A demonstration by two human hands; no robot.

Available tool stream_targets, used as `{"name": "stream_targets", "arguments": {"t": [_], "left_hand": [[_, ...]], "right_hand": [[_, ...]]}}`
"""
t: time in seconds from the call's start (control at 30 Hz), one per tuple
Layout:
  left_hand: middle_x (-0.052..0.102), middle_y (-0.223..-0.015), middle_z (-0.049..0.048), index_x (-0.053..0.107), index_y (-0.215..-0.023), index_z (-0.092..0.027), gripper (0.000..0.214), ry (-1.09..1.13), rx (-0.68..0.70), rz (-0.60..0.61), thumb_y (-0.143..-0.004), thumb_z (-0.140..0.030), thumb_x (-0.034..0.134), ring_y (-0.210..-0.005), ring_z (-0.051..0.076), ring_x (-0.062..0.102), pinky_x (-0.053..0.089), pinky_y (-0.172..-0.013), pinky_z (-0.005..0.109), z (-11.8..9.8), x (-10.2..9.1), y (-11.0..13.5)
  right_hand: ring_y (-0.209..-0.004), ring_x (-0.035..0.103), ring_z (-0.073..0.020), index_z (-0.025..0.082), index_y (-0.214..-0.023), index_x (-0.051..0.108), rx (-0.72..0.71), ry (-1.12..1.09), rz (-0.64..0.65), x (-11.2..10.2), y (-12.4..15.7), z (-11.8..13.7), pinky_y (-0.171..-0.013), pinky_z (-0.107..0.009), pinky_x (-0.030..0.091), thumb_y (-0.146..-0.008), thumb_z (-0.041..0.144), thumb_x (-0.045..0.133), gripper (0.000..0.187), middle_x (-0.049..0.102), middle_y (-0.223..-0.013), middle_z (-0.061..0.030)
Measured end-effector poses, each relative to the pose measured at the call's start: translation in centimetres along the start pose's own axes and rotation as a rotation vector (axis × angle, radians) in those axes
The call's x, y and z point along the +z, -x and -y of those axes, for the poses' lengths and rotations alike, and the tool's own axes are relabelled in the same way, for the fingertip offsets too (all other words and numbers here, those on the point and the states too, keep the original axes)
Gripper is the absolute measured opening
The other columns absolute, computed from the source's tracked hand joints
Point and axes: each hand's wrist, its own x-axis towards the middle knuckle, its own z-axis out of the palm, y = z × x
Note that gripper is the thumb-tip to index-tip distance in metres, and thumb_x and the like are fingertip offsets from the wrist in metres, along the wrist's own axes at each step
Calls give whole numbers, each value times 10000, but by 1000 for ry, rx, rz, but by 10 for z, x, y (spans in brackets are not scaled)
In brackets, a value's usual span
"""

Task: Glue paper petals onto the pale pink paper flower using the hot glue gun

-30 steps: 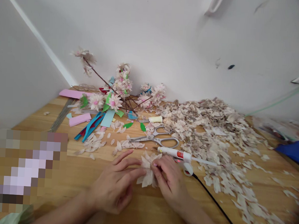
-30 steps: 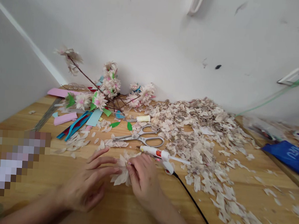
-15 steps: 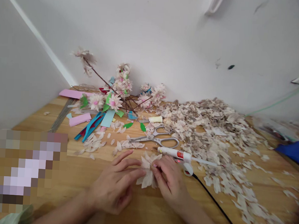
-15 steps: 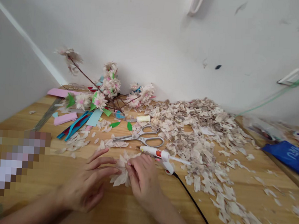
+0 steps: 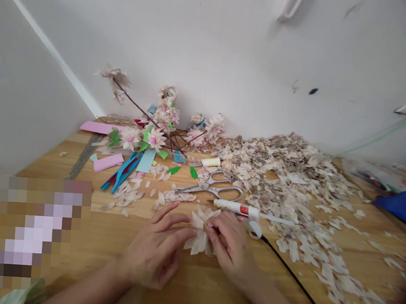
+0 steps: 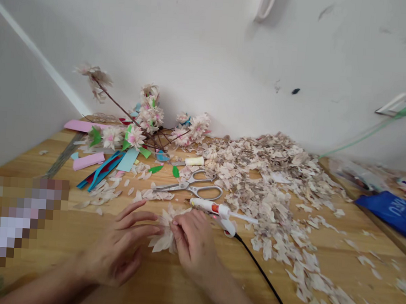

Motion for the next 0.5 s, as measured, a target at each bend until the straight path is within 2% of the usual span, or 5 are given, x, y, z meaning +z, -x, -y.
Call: {"name": "stream_targets", "arguments": {"t": [0.2,0.37,0.5], "left_hand": [[682,-956,78,486,-1161,-152,555,-17,24,-20,-618,-42,458,-1036,223,586,330,-1079,517,1,2,2],[670,-996,79,490,-1149,-172,555,6,-12,3,-611,-41,460,-1042,223,586,342,-1076,515,1,1,2],[670,-998,74,471,-1170,-180,582,16,-10,-28,-603,-50,458,-1036,223,587,341,-1075,518,1,1,1]], "right_hand": [[-644,495,-161,204,-799,508,-6,11,-10,0,0,-1,-590,-291,390,-927,181,421,157,557,-674,-8],[-638,504,-163,209,-792,509,-13,7,-17,0,-2,0,-587,-288,391,-907,158,431,148,568,-670,-9],[-642,515,-166,211,-790,515,-10,14,-8,-1,-2,0,-595,-291,396,-904,162,434,148,581,-674,-11]]}}
